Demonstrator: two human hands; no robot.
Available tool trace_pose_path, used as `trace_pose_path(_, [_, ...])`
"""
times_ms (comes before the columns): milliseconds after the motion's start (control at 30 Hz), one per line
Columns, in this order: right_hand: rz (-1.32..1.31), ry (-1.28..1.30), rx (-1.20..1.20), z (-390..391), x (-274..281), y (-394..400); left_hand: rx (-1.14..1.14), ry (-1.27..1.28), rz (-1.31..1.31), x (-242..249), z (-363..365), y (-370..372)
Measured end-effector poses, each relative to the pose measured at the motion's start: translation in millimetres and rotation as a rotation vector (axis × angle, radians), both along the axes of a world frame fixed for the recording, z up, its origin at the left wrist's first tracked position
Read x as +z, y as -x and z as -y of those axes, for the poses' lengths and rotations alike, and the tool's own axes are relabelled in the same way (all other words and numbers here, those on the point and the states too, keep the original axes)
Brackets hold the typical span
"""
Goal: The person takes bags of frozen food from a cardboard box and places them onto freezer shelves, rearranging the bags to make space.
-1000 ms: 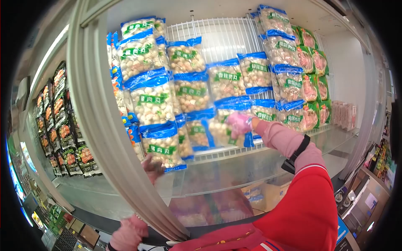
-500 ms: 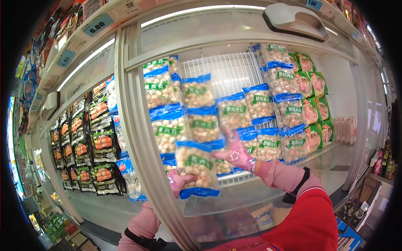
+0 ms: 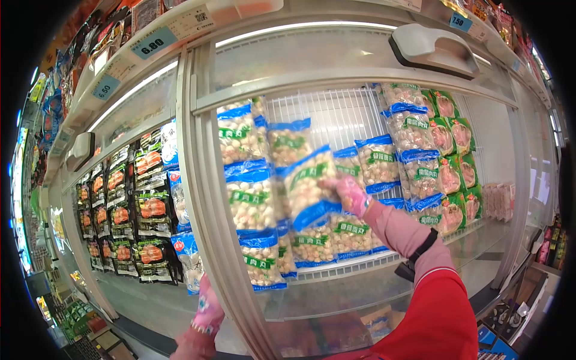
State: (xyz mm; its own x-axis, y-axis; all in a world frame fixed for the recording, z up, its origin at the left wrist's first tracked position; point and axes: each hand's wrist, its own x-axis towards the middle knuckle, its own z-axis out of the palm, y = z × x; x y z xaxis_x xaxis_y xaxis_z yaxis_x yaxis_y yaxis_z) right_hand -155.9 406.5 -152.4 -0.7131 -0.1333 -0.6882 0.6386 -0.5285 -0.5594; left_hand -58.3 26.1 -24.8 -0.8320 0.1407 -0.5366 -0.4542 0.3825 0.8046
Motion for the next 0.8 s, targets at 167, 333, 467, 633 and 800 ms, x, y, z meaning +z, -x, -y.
trace_pose_path(167, [-0.28,-0.048,-0.116,-11,-29,111,0.37,-0.192,0.146,74,-14,-20])
trace_pose_path(333, [-0.39,-0.389,-0.064,-21,-67,224,0.524,-0.161,0.064,68,-26,-38])
trace_pose_path(467, [-0.294,-1.101,0.163,-34,-152,230,0.384,0.029,0.126,71,-23,-43])
trace_pose_path(633, [-0.39,-1.17,0.263,-46,-201,179,0.5,-0.144,0.152,54,-10,-63])
trace_pose_path(800, [-0.267,-0.665,0.129,10,-114,183,0.387,-0.296,0.066,26,-1,-74])
